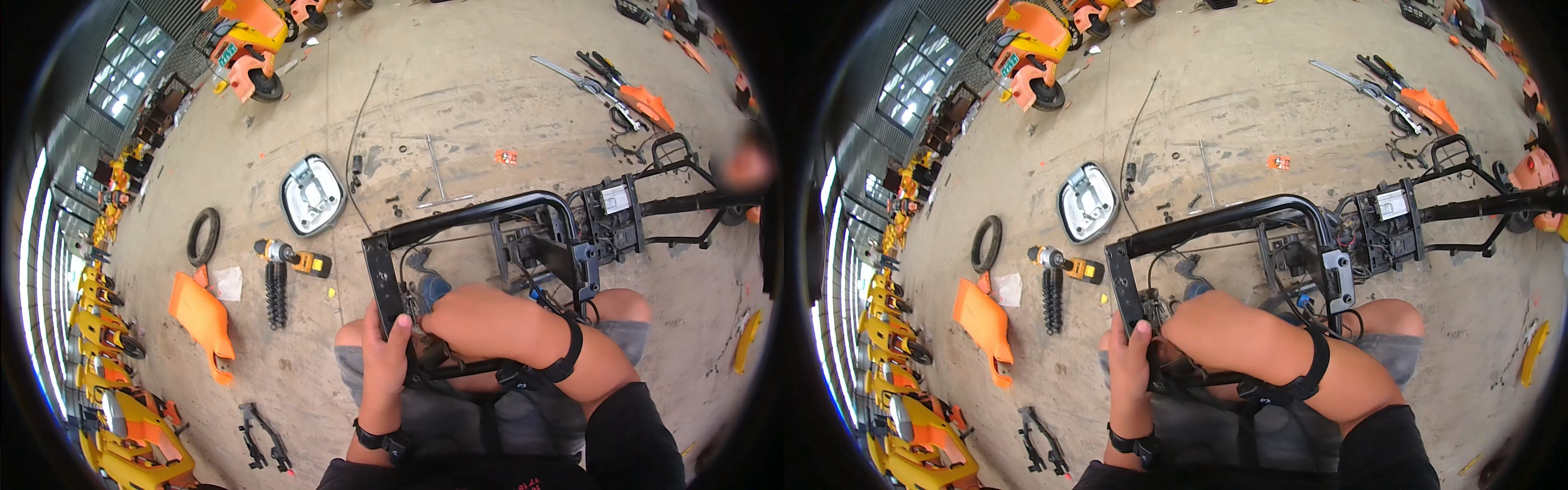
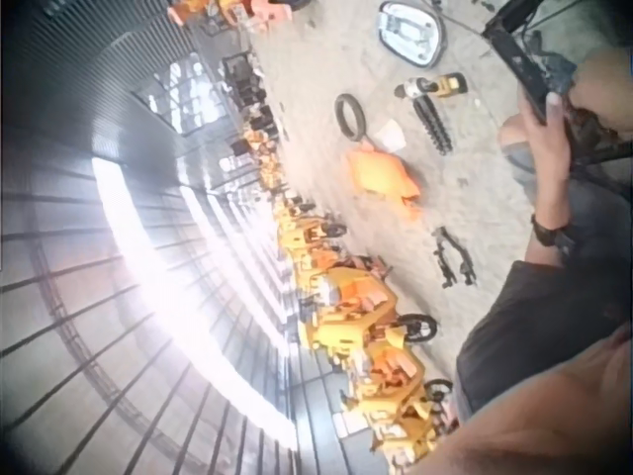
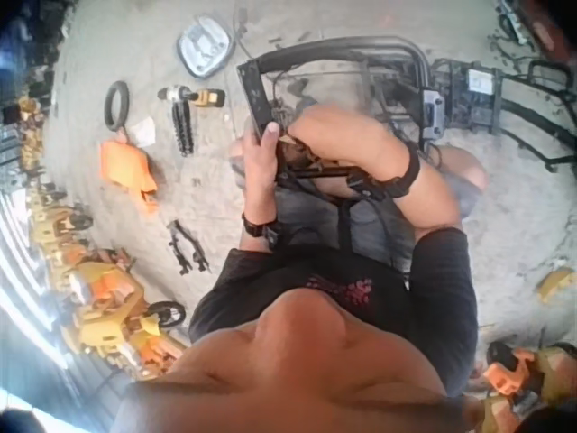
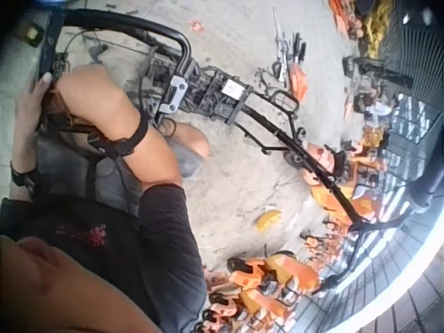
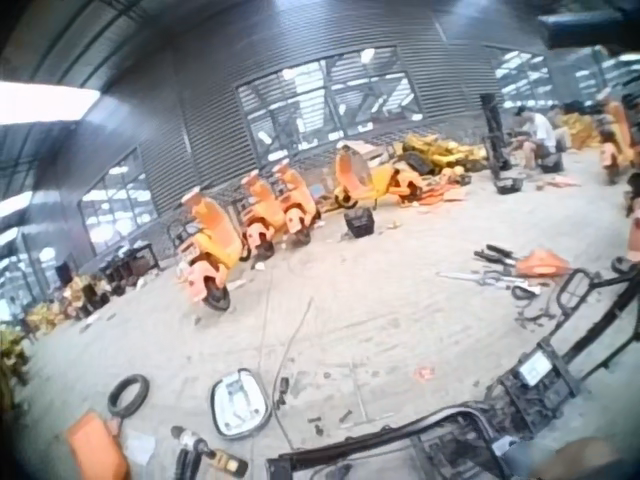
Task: The person sits on the floor and assembles a black metal scooter frame, using a screwdriver to tighten bolts and securing a black cable to the frame. The person handles the frame, cable, and screwdriver while working in a workshop environment.
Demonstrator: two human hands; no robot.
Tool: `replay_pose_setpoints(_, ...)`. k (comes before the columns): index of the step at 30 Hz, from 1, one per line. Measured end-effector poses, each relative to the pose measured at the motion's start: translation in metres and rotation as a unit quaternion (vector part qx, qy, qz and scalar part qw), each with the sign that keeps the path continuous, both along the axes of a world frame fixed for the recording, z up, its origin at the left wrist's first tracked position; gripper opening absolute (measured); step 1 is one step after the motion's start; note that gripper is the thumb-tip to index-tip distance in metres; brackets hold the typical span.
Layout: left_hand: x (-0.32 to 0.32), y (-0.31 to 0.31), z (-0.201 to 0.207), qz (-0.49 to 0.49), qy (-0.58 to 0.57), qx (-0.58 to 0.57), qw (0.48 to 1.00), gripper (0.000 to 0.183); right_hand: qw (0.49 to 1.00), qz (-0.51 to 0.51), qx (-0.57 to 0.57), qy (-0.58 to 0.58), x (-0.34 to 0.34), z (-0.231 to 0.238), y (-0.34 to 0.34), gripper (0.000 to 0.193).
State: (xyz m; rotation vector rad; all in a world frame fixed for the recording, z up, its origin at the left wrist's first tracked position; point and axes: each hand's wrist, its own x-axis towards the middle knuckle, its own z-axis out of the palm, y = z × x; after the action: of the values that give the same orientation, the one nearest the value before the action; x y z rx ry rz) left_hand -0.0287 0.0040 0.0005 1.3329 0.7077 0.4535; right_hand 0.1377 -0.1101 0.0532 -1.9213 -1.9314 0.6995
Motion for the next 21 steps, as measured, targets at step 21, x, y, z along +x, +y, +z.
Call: replay_pose_setpoints(21,0.003,-0.032,-0.009,0.068,0.053,0.163,0.983,0.061,0.919,-0.281,0.252,-0.117,-0.050,-0.032,-0.124,0.023)
